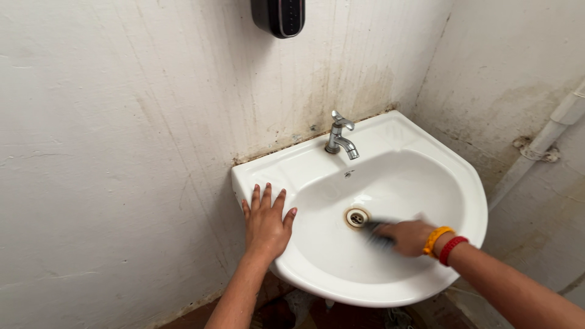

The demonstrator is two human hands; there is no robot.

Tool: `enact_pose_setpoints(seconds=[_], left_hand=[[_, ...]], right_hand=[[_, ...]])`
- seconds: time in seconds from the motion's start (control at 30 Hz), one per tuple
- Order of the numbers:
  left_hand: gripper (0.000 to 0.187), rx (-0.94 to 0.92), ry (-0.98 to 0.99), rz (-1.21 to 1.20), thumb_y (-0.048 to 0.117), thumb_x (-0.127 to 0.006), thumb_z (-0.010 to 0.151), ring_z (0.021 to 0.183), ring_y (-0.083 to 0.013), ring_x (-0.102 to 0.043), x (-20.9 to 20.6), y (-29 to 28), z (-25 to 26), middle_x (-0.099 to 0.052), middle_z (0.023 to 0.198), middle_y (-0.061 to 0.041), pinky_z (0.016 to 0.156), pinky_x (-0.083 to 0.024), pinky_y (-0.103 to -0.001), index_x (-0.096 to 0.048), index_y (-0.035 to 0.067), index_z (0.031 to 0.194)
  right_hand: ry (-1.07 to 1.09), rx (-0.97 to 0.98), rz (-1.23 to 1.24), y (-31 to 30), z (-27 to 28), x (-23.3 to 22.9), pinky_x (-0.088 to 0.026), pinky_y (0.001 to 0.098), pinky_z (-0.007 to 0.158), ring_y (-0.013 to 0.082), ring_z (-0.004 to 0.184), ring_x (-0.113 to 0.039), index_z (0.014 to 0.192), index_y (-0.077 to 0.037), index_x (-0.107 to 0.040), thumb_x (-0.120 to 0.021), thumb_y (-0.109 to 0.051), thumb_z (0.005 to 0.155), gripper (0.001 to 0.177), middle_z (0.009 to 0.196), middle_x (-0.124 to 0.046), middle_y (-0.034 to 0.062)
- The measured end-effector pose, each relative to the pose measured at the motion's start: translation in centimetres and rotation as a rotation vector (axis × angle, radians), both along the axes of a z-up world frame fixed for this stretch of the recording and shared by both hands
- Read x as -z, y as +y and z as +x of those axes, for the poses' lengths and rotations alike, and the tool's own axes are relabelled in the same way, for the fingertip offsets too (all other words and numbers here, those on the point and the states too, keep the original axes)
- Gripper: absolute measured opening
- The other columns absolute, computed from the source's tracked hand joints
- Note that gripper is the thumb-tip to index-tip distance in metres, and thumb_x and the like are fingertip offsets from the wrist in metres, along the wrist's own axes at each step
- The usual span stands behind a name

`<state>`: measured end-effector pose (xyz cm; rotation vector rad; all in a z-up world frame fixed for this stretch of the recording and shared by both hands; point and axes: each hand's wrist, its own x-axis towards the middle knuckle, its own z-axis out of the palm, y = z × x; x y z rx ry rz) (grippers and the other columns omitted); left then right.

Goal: The person scrubs a white ceramic sink with a dark brush, focusing on the basin and the area around the faucet. They repeatedly turn on the tap to rinse their hands and the brush, then continue scrubbing the sink surface and the wall junction.

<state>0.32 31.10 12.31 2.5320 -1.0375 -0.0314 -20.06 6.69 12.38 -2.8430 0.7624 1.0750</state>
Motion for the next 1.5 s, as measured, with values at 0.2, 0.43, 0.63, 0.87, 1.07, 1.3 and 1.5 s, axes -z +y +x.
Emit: enact_pose_setpoints(seconds=[0.2, 0.43, 0.63, 0.87, 1.07, 1.3, 1.5], left_hand=[[0.057, -0.012, -0.001, 0.014, 0.049, -0.045, 0.100, 0.154, -0.0336, -0.007, -0.2, 0.0, -0.1, -0.021, 0.165, -0.014, 0.124, -0.003, -0.057, -0.048, 0.017, 0.147], [0.056, -0.007, -0.002, -0.004, 0.049, -0.045, 0.100, 0.155, -0.0343, -0.006, -0.2, 0.1, -0.3, -0.020, 0.165, -0.015, 0.124, -0.003, -0.057, -0.050, 0.018, 0.146], [0.057, -0.012, 0.022, -0.011, 0.049, -0.045, 0.100, 0.154, -0.0345, -0.005, -0.5, -0.1, -0.2, -0.019, 0.165, -0.014, 0.123, -0.002, -0.056, -0.049, 0.017, 0.146], [0.053, -0.018, 0.030, -0.045, 0.043, -0.047, 0.101, 0.154, -0.0358, -0.007, -0.3, 0.0, -0.1, -0.020, 0.164, -0.016, 0.123, -0.003, -0.056, -0.050, 0.015, 0.145], [0.051, -0.033, -0.011, -0.091, 0.040, -0.049, 0.101, 0.154, -0.0363, -0.012, 0.5, -0.3, 0.3, -0.025, 0.164, -0.017, 0.125, -0.006, -0.054, -0.051, 0.014, 0.145], [0.055, -0.064, 0.000, -0.086, 0.041, -0.050, 0.100, 0.154, -0.0359, -0.009, 0.6, -0.5, 0.9, -0.022, 0.164, -0.017, 0.124, -0.006, -0.055, -0.046, 0.014, 0.149], [0.055, -0.050, -0.013, -0.154, 0.035, -0.054, 0.100, 0.154, -0.0375, -0.006, 1.0, -0.2, 0.9, -0.021, 0.164, -0.018, 0.124, -0.009, -0.055, -0.046, 0.013, 0.150]], right_hand=[[-0.154, 0.357, -0.170, -6.9, 3.5, 5.4, 0.000, 0.0729, 0.118, 0.0233, 0.160, 0.006, 0.165, -0.037, -0.004, -0.054, -0.019, 0.093, 0.089, 0.173, 0.011, 0.0025], [-0.259, -0.147, 0.214, 4.1, 6.6, 1.8, -0.015, 0.0571, 0.127, 0.0269, 0.147, -0.039, 0.145, -0.028, -0.050, -0.068, -0.039, 0.085, 0.063, 0.153, -0.050, 0.0021], [-0.310, -0.255, 0.185, 1.2, 2.6, 1.3, -0.041, 0.0452, 0.111, 0.0289, 0.130, -0.050, 0.108, -0.015, -0.067, -0.079, -0.036, 0.079, 0.038, 0.139, -0.052, 0.0073], [-0.305, 0.137, -0.256, -6.6, 3.3, 2.1, -0.052, 0.0477, 0.102, 0.0284, 0.115, -0.069, 0.138, -0.026, -0.052, -0.065, -0.040, 0.091, 0.051, 0.134, -0.065, 0.0030], [-0.386, 0.015, 0.020, -2.0, 6.2, 5.1, -0.055, 0.0407, 0.101, 0.0321, 0.112, -0.070, 0.150, -0.024, -0.043, -0.078, -0.053, 0.072, 0.091, 0.121, -0.073, 0.0152], [-0.405, 0.017, 0.695, 5.2, 7.7, 2.5, -0.045, 0.0368, 0.110, 0.0270, 0.130, -0.061, 0.158, -0.033, -0.035, -0.071, -0.056, 0.081, 0.089, 0.149, -0.054, 0.0140], [-0.094, 0.056, 0.215, -2.5, -0.1, 0.0, -0.051, 0.0438, 0.114, 0.0248, 0.122, -0.071, 0.146, -0.042, -0.056, -0.075, -0.045, 0.081, 0.068, 0.140, -0.070, -0.0003]])
